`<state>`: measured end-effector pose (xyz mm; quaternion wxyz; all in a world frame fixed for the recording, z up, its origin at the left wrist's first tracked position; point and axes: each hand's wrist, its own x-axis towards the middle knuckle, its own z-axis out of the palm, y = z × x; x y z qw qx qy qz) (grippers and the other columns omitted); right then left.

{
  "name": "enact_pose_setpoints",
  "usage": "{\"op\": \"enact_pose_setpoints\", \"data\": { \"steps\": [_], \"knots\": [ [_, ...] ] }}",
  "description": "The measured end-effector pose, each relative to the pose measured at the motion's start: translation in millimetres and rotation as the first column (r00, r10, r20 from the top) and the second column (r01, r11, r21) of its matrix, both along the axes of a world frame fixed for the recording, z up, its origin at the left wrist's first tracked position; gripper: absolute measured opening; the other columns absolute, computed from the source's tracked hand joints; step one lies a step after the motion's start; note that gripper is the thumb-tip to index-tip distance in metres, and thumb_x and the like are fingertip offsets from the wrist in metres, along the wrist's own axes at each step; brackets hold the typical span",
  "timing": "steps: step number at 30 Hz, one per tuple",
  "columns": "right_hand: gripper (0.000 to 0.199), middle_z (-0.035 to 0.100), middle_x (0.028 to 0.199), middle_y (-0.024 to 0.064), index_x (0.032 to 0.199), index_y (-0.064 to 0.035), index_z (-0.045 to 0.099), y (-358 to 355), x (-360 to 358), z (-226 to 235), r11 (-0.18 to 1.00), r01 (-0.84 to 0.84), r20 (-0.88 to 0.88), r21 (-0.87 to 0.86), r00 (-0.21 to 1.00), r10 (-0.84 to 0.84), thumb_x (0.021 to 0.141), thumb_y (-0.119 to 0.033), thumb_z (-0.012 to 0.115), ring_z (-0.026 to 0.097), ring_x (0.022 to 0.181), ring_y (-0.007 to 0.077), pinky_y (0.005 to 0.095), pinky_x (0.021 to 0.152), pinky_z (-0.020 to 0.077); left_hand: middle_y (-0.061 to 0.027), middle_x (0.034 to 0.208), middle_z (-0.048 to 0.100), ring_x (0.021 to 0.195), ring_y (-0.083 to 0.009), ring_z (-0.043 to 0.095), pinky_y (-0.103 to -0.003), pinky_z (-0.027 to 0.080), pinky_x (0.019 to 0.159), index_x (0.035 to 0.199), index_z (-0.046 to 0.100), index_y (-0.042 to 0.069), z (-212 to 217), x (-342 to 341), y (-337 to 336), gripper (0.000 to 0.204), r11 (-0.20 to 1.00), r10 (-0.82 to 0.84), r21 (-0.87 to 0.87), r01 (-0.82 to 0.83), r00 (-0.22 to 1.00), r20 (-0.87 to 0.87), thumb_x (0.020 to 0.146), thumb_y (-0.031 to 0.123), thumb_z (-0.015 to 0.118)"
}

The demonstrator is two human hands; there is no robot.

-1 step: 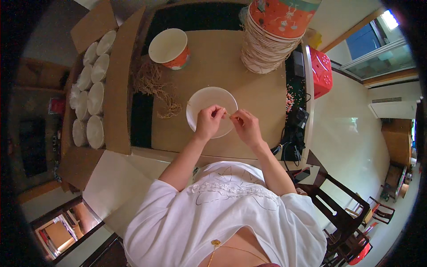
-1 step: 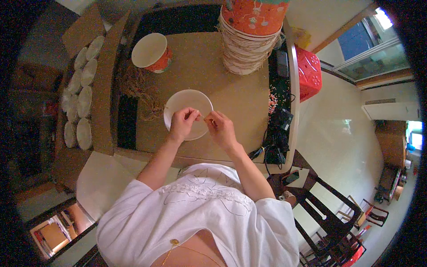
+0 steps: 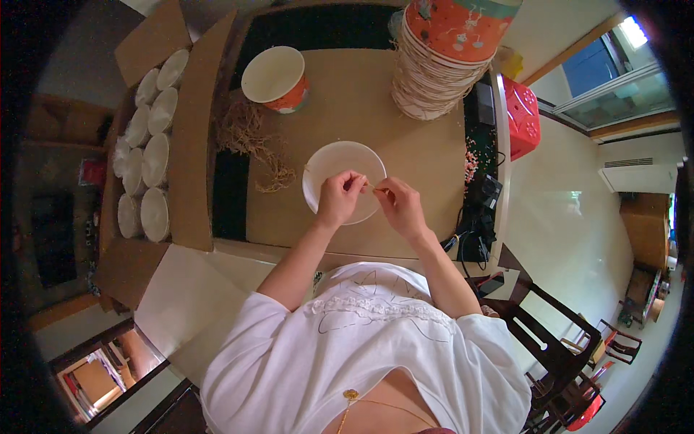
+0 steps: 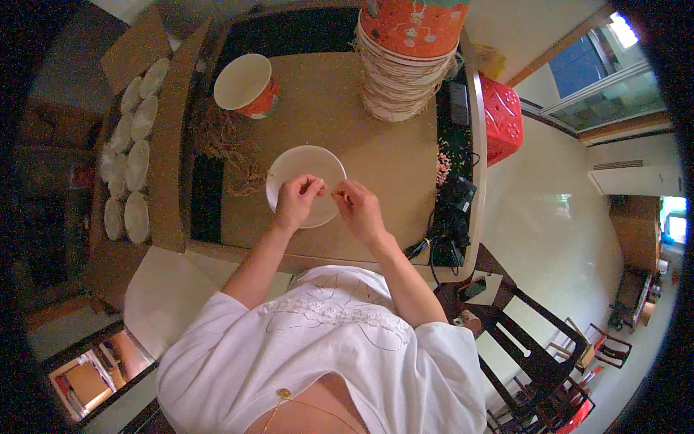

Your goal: Tying strings onto paper buckets for packaging in a workshop setting.

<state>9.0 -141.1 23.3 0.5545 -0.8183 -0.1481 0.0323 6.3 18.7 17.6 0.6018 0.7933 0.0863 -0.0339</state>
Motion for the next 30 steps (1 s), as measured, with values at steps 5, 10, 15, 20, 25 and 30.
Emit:
{"op": "enact_pose_setpoints", "data": {
  "steps": [5, 10, 15, 20, 25, 30],
  "knots": [
    [0.005, 0.060, 0.074, 0.0094, 0.083, -0.0045, 0.058, 2, -3, 12, 0.991, 0.024, -0.144, 0.129, 0.990, -0.006, 0.080, -0.005, 0.062, 0.055, 0.060, 0.0191, 0.0288, 0.055, 0.0451, -0.0060, 0.072, 0.065, 0.065, -0.0104, 0.060, -0.024, 0.047, 0.061, 0.083, 0.063, 0.000, 9, -2, 0, 0.013, 0.997, -0.072, 0.008, 0.072, 0.997, 0.001, 0.085, 0.012, 0.059],
    [0.008, 0.059, 0.079, 0.0102, 0.084, -0.0038, 0.059, -12, 1, 3, 0.998, 0.048, 0.023, -0.030, 0.999, -0.047, 0.078, -0.005, 0.064, 0.058, 0.069, 0.0226, 0.0305, 0.060, 0.0473, -0.0059, 0.077, 0.066, 0.068, -0.0110, 0.061, -0.025, 0.048, 0.063, 0.086, 0.064, 0.000, 42, -9, 2, 0.010, 0.949, -0.220, 0.217, 0.230, 0.973, -0.071, 0.082, 0.010, 0.062],
    [0.010, 0.056, 0.086, 0.0109, 0.083, -0.0036, 0.058, -17, 1, -8, 0.997, 0.069, 0.146, -0.025, 0.987, -0.065, 0.076, -0.004, 0.065, 0.057, 0.079, 0.0274, 0.0335, 0.066, 0.0479, -0.0080, 0.077, 0.064, 0.067, -0.0134, 0.060, -0.026, 0.048, 0.061, 0.084, 0.063, 0.001, 52, -16, -7, 0.009, 0.959, -0.158, 0.241, 0.151, 0.987, 0.013, 0.080, 0.009, 0.065],
    [0.013, 0.056, 0.087, 0.0105, 0.081, -0.0047, 0.058, -17, -2, -2, 0.999, 0.034, 0.145, -0.013, 0.989, -0.032, 0.072, -0.001, 0.066, 0.057, 0.083, 0.0278, 0.0353, 0.069, 0.0481, -0.0076, 0.077, 0.059, 0.063, -0.0137, 0.056, -0.026, 0.045, 0.058, 0.080, 0.061, 0.000, 56, -20, -8, 0.008, 0.915, -0.254, 0.354, 0.195, 0.959, 0.127, 0.079, 0.007, 0.064],
    [0.014, 0.056, 0.087, 0.0106, 0.081, -0.0048, 0.057, -14, 0, 1, 0.998, 0.053, 0.209, -0.019, 0.977, -0.048, 0.071, 0.000, 0.065, 0.056, 0.082, 0.0281, 0.0350, 0.069, 0.0477, -0.0046, 0.076, 0.056, 0.063, -0.0105, 0.053, -0.024, 0.044, 0.057, 0.078, 0.060, 0.000, 71, -20, -11, 0.008, 0.958, -0.246, 0.174, 0.226, 0.964, 0.100, 0.080, 0.007, 0.063],
    [0.014, 0.055, 0.086, 0.0111, 0.080, -0.0044, 0.056, -19, 1, -9, 0.996, 0.087, 0.074, 0.007, 0.993, -0.087, 0.070, 0.001, 0.064, 0.056, 0.083, 0.0286, 0.0349, 0.069, 0.0474, 0.0034, 0.076, 0.055, 0.064, -0.0035, 0.048, -0.019, 0.040, 0.057, 0.078, 0.060, 0.002, 84, -26, -6, 0.004, 0.913, -0.308, -0.266, 0.310, 0.950, 0.050, 0.081, 0.004, 0.060]
  ]
}}
